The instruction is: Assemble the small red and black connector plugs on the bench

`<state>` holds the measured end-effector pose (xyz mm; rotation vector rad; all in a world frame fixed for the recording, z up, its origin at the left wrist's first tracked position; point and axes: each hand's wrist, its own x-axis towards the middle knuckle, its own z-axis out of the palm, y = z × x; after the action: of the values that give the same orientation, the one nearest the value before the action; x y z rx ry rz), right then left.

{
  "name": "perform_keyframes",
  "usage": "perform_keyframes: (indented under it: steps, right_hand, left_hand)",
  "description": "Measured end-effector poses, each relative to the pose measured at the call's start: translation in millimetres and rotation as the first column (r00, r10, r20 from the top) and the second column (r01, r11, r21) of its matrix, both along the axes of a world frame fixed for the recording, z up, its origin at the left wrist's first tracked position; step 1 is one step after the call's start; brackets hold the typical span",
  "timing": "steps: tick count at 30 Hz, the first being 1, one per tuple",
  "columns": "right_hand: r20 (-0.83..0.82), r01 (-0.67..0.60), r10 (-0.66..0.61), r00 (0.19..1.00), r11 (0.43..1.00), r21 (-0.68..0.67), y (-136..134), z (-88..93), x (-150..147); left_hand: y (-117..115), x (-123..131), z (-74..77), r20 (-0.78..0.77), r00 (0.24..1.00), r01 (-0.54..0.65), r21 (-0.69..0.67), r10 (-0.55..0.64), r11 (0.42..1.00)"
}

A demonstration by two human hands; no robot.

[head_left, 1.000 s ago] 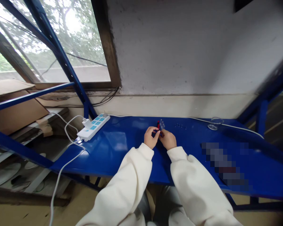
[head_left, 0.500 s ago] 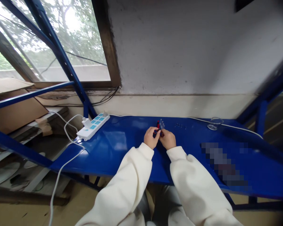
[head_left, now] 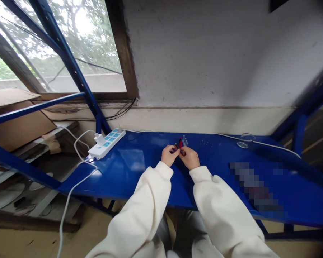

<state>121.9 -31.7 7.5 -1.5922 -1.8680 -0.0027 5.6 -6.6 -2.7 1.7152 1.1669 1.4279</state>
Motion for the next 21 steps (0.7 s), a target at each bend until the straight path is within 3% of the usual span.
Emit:
perform_keyframes:
  steps: [4, 7, 11, 15, 21]
  right_hand:
    - [0.05, -0.079, 0.076, 0.996, 0.996, 0.05, 4.8, 1.4, -3.1]
    - [0.045, -0.105, 0.101, 0.994, 0.988, 0.113, 11.1, 3.0, -3.0]
    - [-0.023, -0.031, 0.036, 0.999, 0.98, 0.195, 19.9, 3.0, 1.5]
    - [-0.078, 0.026, -0.013, 0.997, 0.984, 0.175, 22.0, 2.1, 4.2]
    - [-0.132, 0.085, -0.063, 0.989, 0.982, 0.17, 17.8, 1.2, 2.8]
  left_hand:
    - [7.3, -18.0, 7.3, -0.077, 0.997, 0.027, -0.007, -0.027, 1.0]
    - [17.1, -42.5, 14.8, -0.227, 0.966, -0.11, 0.054, 0.12, 0.992]
    - [30.8, -79.2, 17.7, -0.506, 0.802, -0.312, 0.097, 0.317, 0.945]
    - [34.7, -100.8, 12.5, -0.658, 0.646, -0.471, 0.055, 0.387, 0.88]
    - [29.9, -105.1, 5.6, -0.725, 0.589, -0.551, -0.038, 0.357, 0.833]
